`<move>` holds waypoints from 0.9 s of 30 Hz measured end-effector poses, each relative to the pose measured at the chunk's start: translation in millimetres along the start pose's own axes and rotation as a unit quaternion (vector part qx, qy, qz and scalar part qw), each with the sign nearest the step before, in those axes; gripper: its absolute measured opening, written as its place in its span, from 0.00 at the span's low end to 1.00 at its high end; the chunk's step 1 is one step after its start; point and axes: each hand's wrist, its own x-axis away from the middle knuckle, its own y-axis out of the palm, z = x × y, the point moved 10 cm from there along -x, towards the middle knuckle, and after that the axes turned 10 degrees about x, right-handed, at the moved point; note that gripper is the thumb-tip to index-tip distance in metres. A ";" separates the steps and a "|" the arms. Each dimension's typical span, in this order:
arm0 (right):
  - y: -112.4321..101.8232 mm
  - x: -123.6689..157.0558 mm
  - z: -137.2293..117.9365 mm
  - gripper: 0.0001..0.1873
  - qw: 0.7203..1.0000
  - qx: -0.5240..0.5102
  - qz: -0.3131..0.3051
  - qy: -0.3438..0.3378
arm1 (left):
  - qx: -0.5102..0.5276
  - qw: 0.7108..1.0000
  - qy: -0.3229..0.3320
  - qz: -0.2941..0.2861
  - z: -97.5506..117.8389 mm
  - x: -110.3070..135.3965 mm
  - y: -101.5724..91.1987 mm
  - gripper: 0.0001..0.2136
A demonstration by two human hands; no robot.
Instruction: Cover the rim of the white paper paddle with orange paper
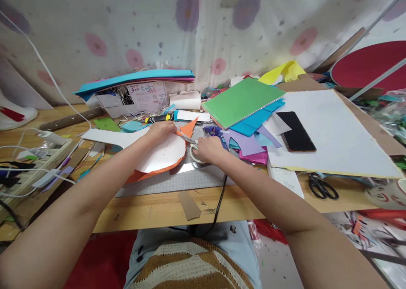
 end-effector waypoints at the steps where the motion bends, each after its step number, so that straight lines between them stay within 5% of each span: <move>1: 0.1 0.0 0.2 0.27 1.000 0.003 0.000 0.001 | -0.021 1.000 0.003 -0.003 0.1 -0.1 1.3 0.11; 27: 5.7 10.0 -15.3 0.29 0.999 -0.018 0.004 -0.031 | -0.054 0.998 0.036 0.020 26.4 26.0 3.5 0.09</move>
